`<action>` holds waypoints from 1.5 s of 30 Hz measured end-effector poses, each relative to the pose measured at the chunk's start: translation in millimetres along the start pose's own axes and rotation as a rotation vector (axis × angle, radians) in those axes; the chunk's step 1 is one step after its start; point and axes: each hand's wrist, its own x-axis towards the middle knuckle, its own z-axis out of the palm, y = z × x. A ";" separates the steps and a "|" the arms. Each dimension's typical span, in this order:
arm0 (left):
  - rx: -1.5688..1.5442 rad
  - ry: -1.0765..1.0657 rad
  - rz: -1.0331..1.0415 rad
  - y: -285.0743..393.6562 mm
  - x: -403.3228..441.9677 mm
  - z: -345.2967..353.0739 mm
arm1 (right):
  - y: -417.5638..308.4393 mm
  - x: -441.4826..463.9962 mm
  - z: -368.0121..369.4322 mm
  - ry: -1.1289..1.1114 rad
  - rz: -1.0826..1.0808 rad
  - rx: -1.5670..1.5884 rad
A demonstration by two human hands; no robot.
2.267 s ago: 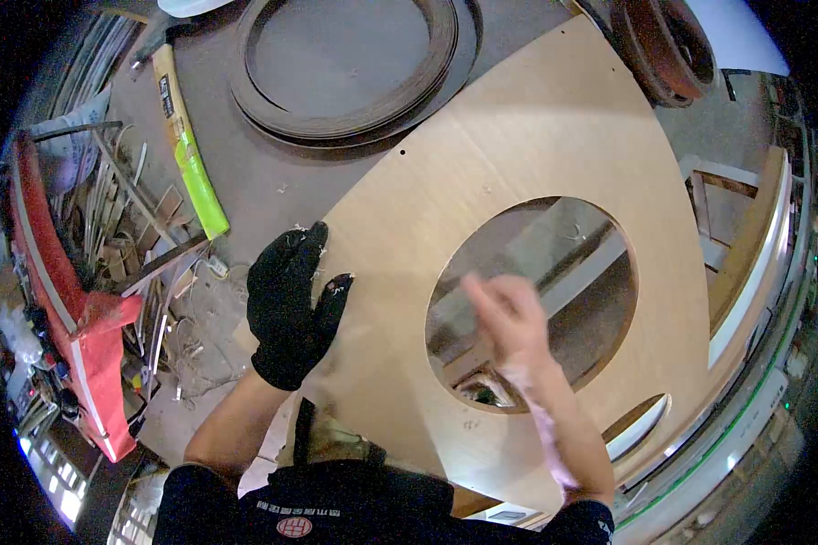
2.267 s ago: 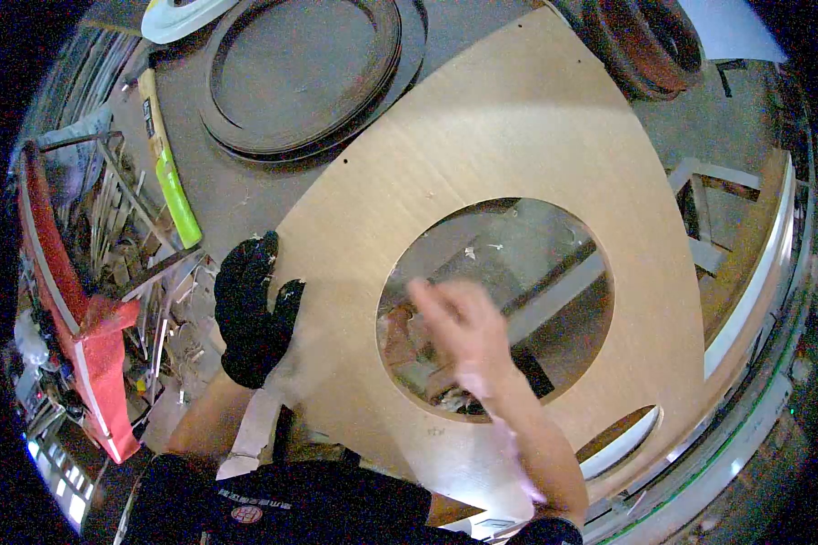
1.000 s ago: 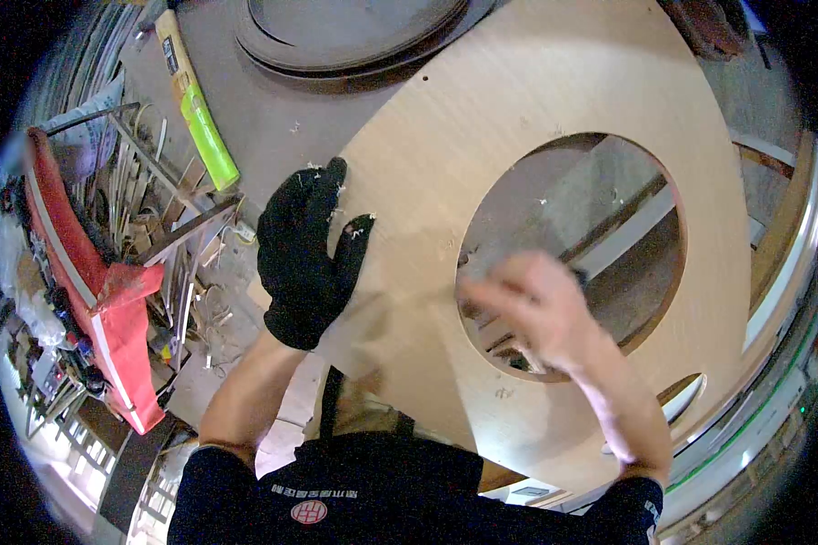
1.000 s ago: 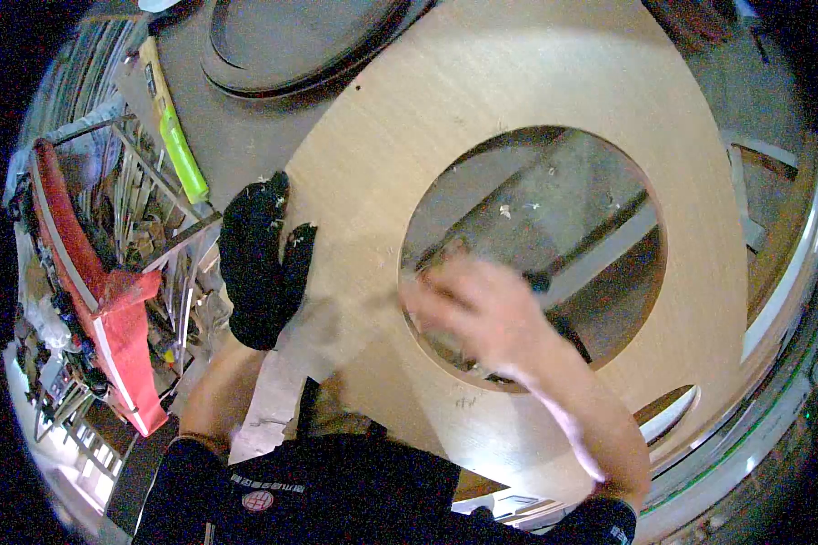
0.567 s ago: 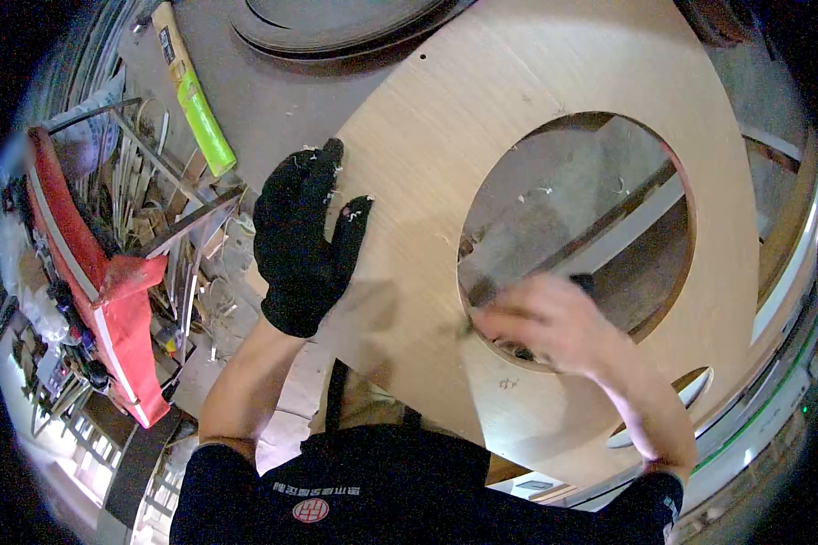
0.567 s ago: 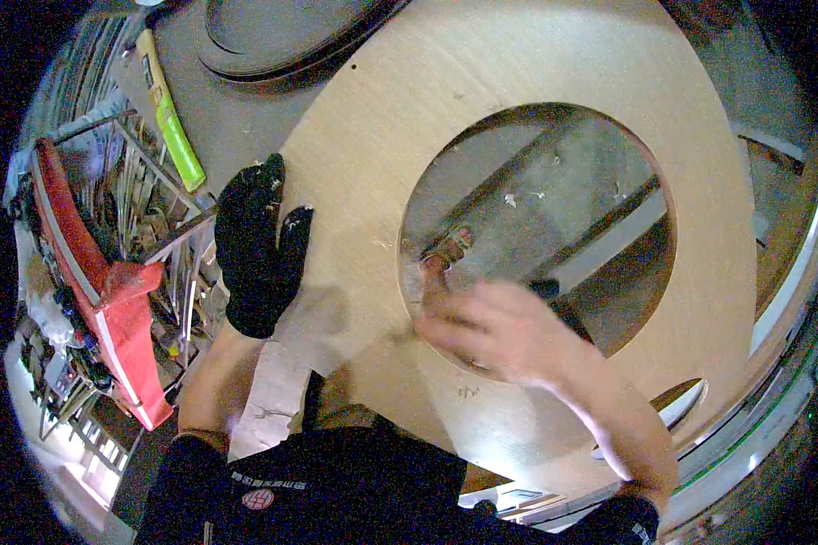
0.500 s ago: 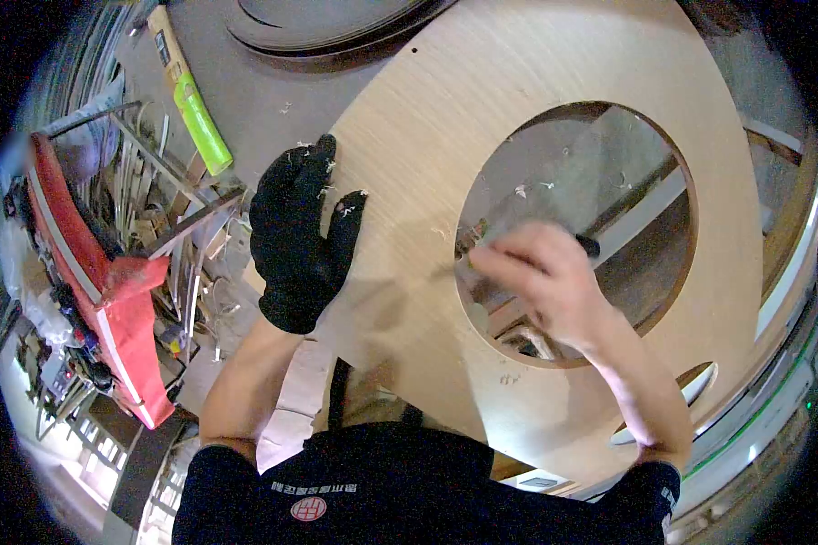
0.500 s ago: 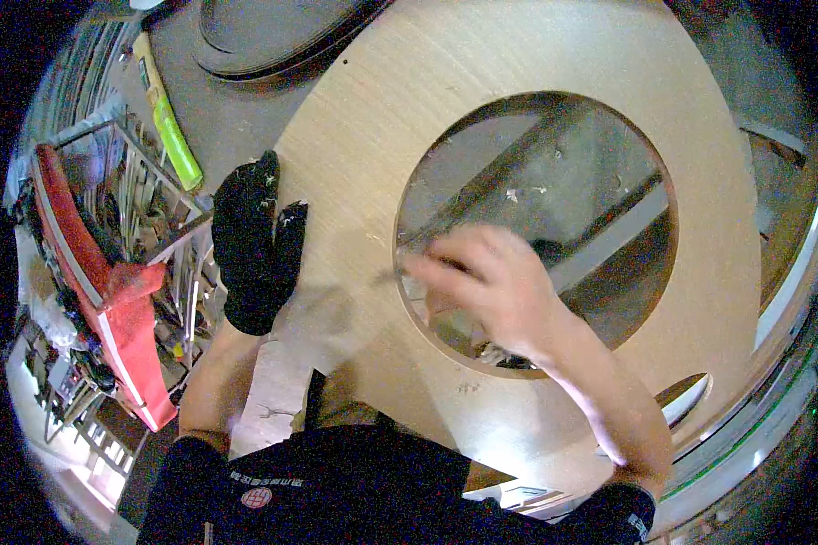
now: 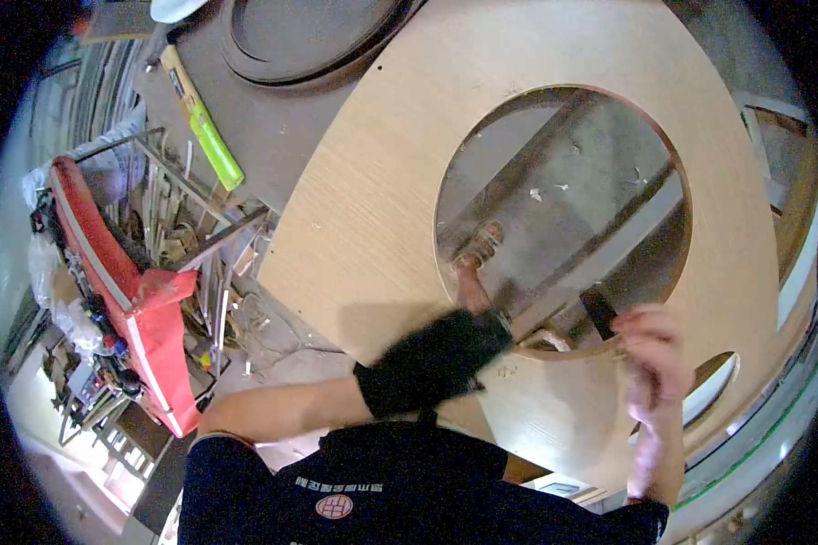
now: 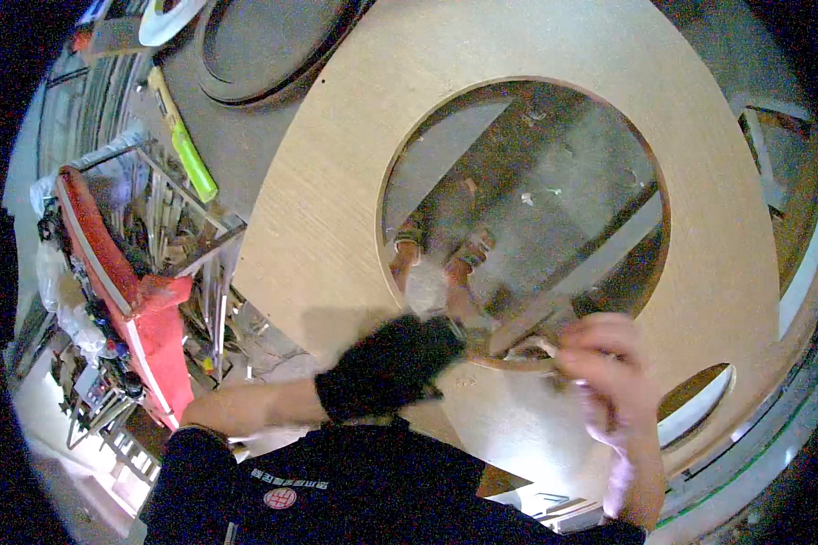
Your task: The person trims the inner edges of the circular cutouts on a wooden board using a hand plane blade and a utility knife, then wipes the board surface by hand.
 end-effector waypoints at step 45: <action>-0.055 -0.167 -0.085 69.6 24.5 -63.4 | -106.2 -165.9 5.5 1.365 0.648 0.850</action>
